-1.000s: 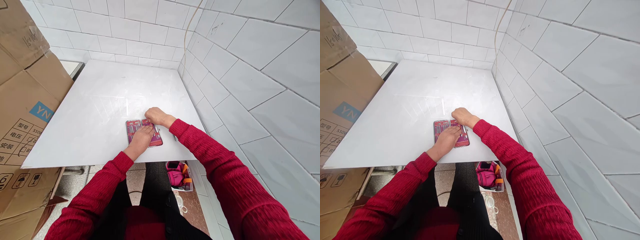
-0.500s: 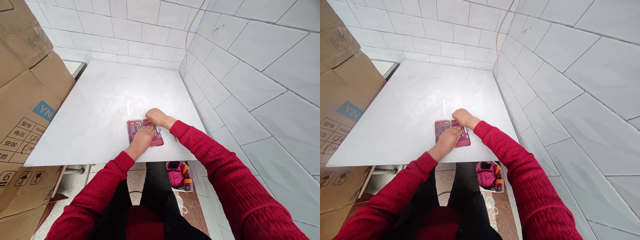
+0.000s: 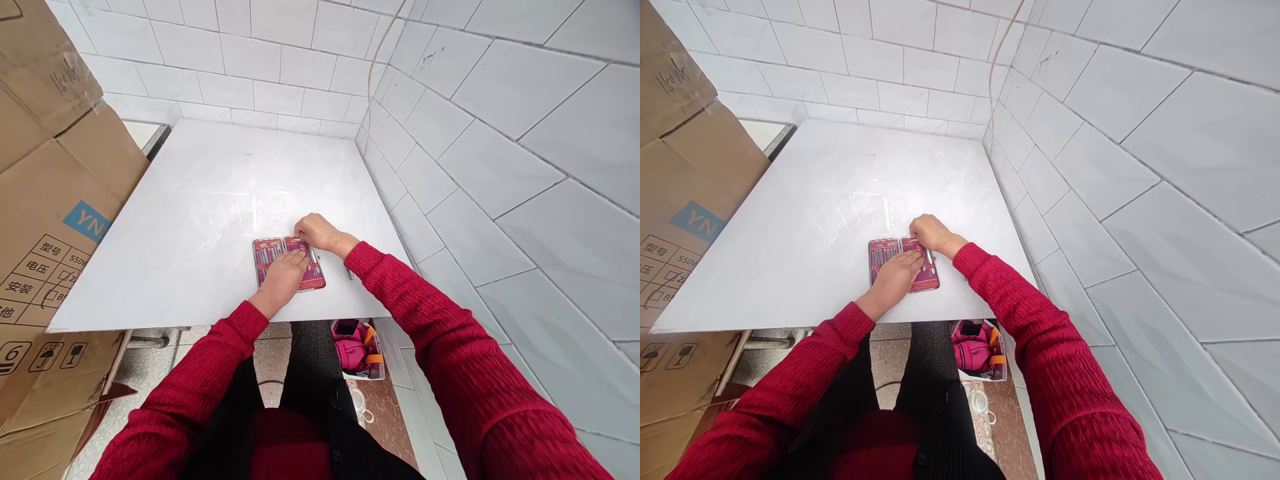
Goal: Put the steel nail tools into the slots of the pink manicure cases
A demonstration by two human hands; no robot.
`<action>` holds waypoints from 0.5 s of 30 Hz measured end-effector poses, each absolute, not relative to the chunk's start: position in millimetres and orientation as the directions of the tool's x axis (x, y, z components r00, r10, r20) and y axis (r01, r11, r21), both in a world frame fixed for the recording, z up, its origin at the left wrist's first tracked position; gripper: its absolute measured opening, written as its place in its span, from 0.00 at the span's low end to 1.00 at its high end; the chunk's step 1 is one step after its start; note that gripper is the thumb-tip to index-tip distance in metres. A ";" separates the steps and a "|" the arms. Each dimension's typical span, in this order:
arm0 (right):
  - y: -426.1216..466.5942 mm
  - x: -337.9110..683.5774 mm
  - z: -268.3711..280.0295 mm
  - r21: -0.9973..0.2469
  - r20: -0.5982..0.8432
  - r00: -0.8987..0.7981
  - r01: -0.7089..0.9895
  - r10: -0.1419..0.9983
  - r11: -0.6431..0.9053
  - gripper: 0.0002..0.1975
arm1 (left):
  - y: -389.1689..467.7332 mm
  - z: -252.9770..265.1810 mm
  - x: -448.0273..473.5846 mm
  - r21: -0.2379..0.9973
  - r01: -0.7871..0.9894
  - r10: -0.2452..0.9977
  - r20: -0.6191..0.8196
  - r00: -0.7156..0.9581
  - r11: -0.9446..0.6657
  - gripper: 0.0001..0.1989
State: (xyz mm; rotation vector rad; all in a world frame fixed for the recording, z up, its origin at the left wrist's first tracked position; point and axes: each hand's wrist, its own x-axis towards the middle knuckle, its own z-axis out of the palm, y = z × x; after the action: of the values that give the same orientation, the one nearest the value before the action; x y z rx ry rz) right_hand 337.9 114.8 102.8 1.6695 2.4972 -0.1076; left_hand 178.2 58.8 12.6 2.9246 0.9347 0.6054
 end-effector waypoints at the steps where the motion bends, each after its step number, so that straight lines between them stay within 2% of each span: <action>1: 116.5 338.2 102.2 0.003 -0.141 -0.379 0.924 0.915 0.383 0.16 | 59.1 12.0 178.4 0.125 0.555 0.559 0.358 0.748 -0.822 0.17; 4: 119.0 340.4 101.8 -0.041 -0.118 -0.359 0.933 0.926 0.357 0.15 | 59.8 10.0 178.3 0.121 0.547 0.549 0.368 0.750 -0.828 0.16; 9: 113.0 354.7 104.9 -0.186 -0.081 -0.257 0.953 0.963 0.239 0.14 | 61.5 6.6 177.9 0.111 0.538 0.535 0.387 0.751 -0.835 0.16; 15: 108.1 360.4 100.9 -0.217 -0.150 -0.130 0.971 0.980 0.096 0.07 | 62.4 4.9 178.7 0.143 0.537 0.547 0.383 0.744 -0.831 0.16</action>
State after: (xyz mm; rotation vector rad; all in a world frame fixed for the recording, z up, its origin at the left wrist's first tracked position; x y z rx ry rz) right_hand 360.4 108.1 100.9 2.0926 2.3494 -0.4193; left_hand 178.7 62.4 4.9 2.9123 0.9052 0.6514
